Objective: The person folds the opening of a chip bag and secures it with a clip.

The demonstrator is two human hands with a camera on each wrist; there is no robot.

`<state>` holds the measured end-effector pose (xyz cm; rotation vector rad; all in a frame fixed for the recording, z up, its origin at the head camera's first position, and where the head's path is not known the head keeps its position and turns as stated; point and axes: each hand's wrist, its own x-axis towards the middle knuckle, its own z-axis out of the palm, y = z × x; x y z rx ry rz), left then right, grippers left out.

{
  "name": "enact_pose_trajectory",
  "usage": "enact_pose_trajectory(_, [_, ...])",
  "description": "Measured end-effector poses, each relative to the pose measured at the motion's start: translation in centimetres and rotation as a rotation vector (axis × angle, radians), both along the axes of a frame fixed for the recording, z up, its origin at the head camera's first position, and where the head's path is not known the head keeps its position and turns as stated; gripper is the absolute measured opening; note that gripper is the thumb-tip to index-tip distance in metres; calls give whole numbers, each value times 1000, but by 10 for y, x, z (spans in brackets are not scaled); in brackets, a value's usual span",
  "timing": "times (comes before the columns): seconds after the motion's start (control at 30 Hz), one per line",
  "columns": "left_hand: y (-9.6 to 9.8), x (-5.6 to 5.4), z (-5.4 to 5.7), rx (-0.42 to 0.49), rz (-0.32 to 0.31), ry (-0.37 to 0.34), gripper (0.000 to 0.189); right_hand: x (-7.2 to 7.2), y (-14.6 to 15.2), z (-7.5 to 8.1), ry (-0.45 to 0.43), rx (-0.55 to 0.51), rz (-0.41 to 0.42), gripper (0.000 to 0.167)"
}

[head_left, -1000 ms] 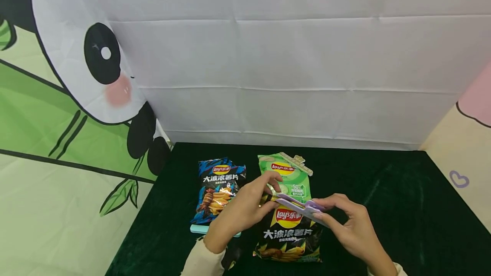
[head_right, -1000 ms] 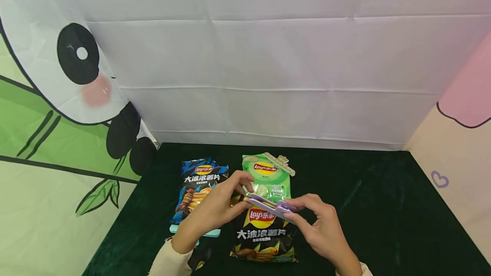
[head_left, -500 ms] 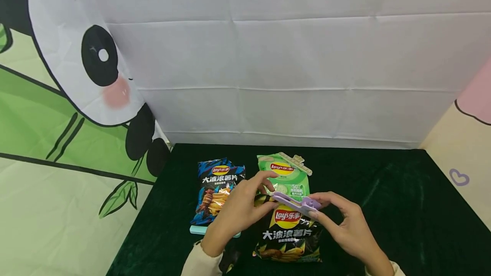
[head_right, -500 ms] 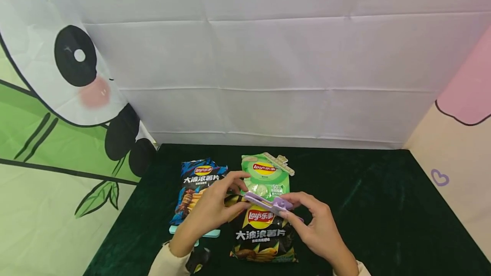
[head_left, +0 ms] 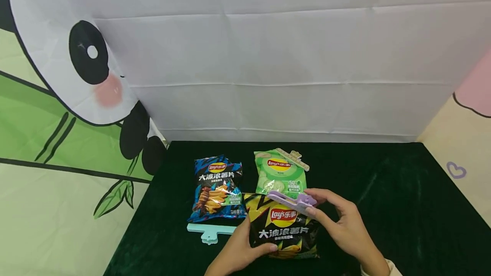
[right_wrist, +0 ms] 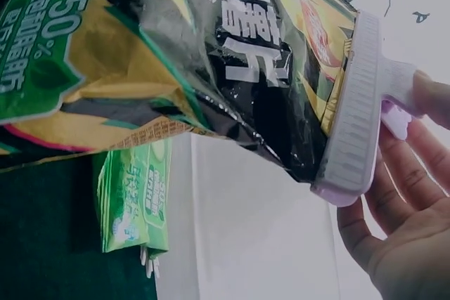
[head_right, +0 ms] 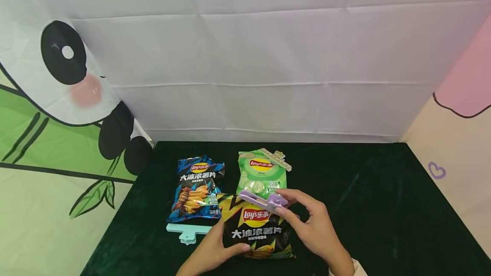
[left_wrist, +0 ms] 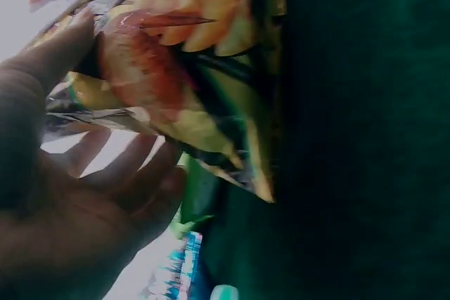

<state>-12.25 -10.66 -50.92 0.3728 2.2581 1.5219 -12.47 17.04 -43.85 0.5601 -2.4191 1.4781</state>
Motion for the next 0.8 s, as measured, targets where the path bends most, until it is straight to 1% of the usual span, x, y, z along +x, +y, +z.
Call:
enact_pose_trajectory(0.1, [-2, 2, -10, 28, -21, -43, 81, 0, 1, -1, -23, -14, -5, 37])
enact_pose_trajectory(0.2, [-2, 3, -16, 65, -42, -65, 81, 3, 3, -4, -60, -29, -22, 36])
enact_pose_trajectory(0.27, [-2, 3, -19, 89, -36, -79, 82, 5, 4, -9, -101, -32, -38, 35])
enact_pose_trajectory(0.33, [-2, 4, -20, 89, -25, -82, 83, 6, 6, -16, -155, -24, -52, 38])
enact_pose_trajectory(0.43, [-2, 4, -20, 79, -4, -87, 85, 9, 7, -28, -234, -2, -67, 51])
enact_pose_trajectory(0.53, [-2, 5, -20, 72, 2, -76, 85, 11, 6, -42, -295, 9, -70, 70])
enact_pose_trajectory(0.6, [-2, 5, -20, 73, -1, -72, 84, 13, 4, -51, -363, -4, -70, 80])
enact_pose_trajectory(0.67, [-2, 6, -20, 74, -9, -69, 83, 16, 0, -60, -462, -17, -61, 86])
enact_pose_trajectory(0.73, [-2, 6, -21, 77, -15, -72, 82, 18, -3, -70, -560, -2, -33, 85])
enact_pose_trajectory(0.8, [-3, 6, -21, 81, -17, -79, 82, 20, -6, -78, -625, 14, -15, 81])
